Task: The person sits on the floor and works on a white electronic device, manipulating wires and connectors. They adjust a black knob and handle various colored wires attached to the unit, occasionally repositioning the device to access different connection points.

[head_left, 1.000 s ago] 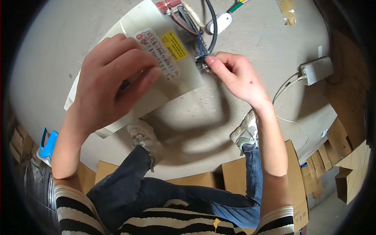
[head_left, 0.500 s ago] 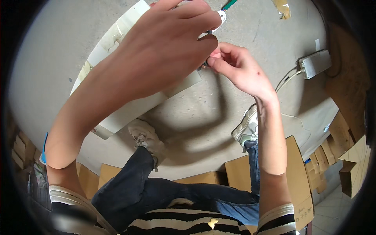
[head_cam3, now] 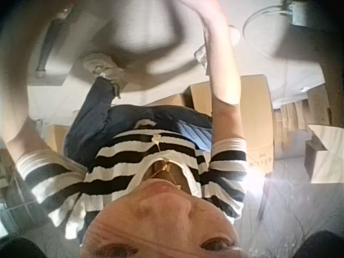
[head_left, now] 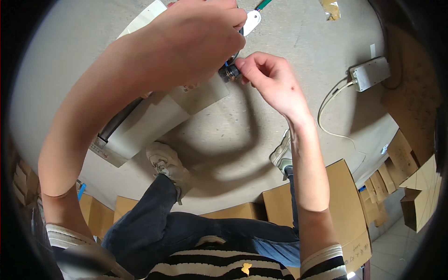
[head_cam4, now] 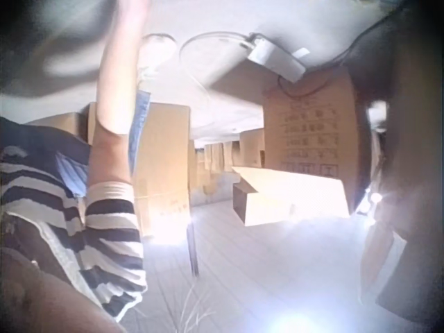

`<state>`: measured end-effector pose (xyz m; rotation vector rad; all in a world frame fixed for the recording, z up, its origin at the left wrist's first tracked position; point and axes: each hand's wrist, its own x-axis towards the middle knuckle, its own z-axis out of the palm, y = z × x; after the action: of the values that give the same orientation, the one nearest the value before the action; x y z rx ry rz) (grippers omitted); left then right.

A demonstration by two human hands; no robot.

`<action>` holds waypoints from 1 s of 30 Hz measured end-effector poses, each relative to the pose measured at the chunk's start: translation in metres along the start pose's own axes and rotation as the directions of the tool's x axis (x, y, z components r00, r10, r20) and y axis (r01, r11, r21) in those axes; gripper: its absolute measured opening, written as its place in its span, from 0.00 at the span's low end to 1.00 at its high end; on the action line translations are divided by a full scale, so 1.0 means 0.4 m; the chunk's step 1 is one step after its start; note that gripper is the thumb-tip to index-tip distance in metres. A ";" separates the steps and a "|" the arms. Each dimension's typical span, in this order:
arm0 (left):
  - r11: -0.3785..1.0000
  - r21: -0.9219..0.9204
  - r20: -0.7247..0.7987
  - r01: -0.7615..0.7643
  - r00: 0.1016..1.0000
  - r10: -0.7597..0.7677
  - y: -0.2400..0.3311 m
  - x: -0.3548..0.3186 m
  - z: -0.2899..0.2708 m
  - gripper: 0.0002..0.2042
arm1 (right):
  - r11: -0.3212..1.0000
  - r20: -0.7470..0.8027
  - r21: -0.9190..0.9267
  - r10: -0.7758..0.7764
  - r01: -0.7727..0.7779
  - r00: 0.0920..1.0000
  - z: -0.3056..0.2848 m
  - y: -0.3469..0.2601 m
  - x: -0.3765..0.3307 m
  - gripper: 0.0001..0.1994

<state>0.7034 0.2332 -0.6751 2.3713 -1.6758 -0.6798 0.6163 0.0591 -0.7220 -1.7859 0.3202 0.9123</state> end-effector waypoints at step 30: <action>0.991 -0.131 0.252 -0.031 0.966 0.063 -0.025 0.018 -0.042 0.07 | 0.993 0.010 0.100 -0.057 0.055 0.998 0.008 0.006 -0.009 0.11</action>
<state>0.7215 0.2281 -0.6661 2.2272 -1.7206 -1.0900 0.6111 0.0603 -0.7215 -1.6890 0.3012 0.8532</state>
